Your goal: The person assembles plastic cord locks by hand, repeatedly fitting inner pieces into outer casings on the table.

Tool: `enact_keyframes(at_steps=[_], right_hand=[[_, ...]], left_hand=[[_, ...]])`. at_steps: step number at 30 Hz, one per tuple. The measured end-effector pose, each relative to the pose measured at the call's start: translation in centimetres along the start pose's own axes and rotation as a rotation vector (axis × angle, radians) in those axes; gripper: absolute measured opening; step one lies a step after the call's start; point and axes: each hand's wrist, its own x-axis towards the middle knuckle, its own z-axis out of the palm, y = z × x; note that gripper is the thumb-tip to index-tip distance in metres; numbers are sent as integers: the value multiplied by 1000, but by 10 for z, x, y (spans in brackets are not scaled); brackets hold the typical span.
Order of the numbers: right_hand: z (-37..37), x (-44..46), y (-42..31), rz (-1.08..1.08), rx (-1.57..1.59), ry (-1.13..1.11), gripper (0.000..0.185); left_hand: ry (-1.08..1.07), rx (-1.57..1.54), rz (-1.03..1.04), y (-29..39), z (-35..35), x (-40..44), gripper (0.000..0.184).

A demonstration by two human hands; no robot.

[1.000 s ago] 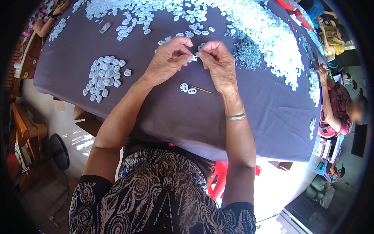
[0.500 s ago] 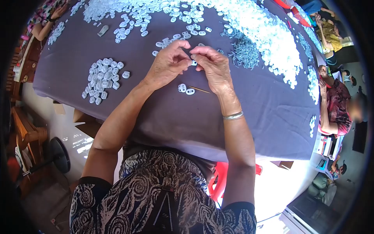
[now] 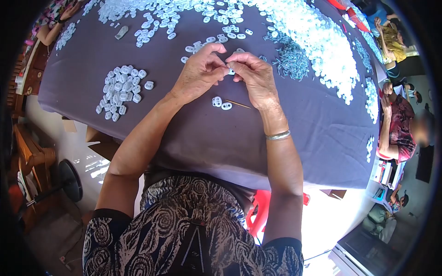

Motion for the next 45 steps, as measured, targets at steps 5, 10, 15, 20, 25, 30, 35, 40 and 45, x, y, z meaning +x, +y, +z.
enact_keyframes(at_steps=[5,10,15,20,25,30,35,40,45], right_hand=[[2,0,-1,-25,-45,-5,8],[4,-1,-1,-39,-182,28,9],[8,-2,0,-76,-276,82,8],[11,-1,0,-115,-271,83,7],[10,-1,-1,-113,-280,67,7],[14,-2,-2,-79,-265,85,8],[12,-2,-3,-74,-150,87,11],[9,-1,-2,-59,-76,99,13],[10,-1,-3,-45,-11,128,15]], left_hand=[[17,-2,-15,0,1,-1,37],[72,11,-7,-3,3,0,38],[133,-32,17,-10,8,0,40],[161,-87,-27,-8,9,1,39],[202,-97,-21,-6,13,-1,34],[209,-130,-31,-6,13,0,33],[193,-143,-20,-5,12,0,34],[187,-133,-31,-4,11,1,34],[170,-141,-16,-5,10,1,34]])
